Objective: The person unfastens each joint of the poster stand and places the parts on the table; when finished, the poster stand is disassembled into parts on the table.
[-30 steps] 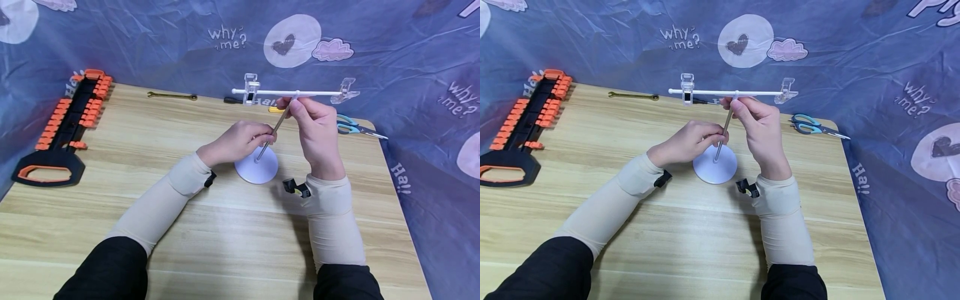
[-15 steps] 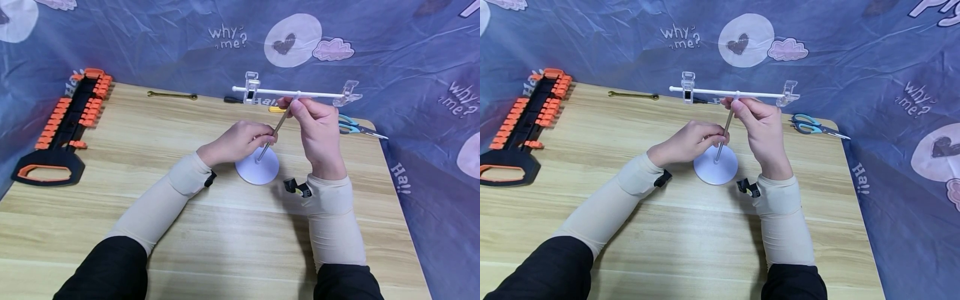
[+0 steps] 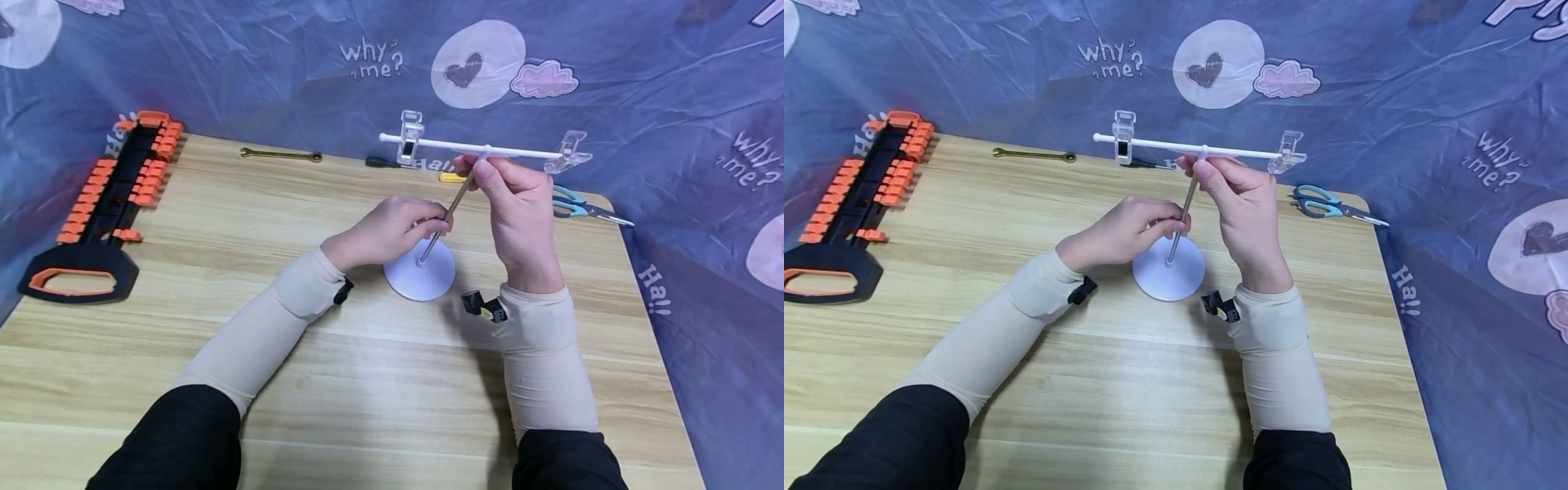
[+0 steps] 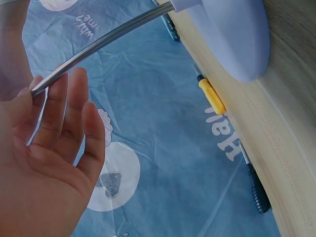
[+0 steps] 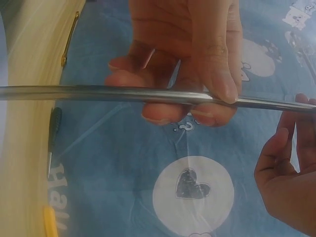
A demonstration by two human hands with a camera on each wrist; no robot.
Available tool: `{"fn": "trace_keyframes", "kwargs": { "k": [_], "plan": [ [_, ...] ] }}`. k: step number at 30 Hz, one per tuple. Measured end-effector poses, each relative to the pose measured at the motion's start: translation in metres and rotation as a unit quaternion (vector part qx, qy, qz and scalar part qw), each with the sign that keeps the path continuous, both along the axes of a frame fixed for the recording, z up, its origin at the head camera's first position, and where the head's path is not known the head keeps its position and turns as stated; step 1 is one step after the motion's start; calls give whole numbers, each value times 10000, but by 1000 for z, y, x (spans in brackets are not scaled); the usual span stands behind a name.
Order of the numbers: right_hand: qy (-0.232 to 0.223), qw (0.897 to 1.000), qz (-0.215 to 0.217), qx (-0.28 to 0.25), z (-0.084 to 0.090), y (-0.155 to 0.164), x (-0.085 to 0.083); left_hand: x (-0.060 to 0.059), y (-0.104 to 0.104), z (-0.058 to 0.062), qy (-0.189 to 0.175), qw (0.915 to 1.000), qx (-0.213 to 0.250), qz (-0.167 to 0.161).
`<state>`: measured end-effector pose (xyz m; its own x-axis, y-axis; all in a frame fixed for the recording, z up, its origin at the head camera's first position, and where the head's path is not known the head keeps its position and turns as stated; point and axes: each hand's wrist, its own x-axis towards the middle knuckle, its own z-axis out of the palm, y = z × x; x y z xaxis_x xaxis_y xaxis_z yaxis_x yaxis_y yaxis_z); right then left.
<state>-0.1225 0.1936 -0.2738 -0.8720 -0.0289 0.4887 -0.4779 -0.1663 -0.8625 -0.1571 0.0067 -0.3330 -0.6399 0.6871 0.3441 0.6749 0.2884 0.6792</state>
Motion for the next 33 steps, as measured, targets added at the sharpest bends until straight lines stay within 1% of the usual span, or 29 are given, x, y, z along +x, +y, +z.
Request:
{"fn": "trace_keyframes", "kwargs": {
  "k": [5,18,21,28,33],
  "plan": [
    [31,9999,-98,11,0,-1,0,0,0,0,18,10000,12,-10],
    [4,9999,-148,-49,-1,-3,0,1,-1,2,8,10000,-18,34],
    [-57,9999,-104,-106,-1,-3,1,1,-1,0,-1,10000,-33,39],
    [-241,9988,92,-414,-3,-5,1,0,-1,-2,39,10000,-63,53],
    [-188,9989,100,-424,-2,-5,-1,-1,-1,-1,31,10000,-60,60]
  ]
}}
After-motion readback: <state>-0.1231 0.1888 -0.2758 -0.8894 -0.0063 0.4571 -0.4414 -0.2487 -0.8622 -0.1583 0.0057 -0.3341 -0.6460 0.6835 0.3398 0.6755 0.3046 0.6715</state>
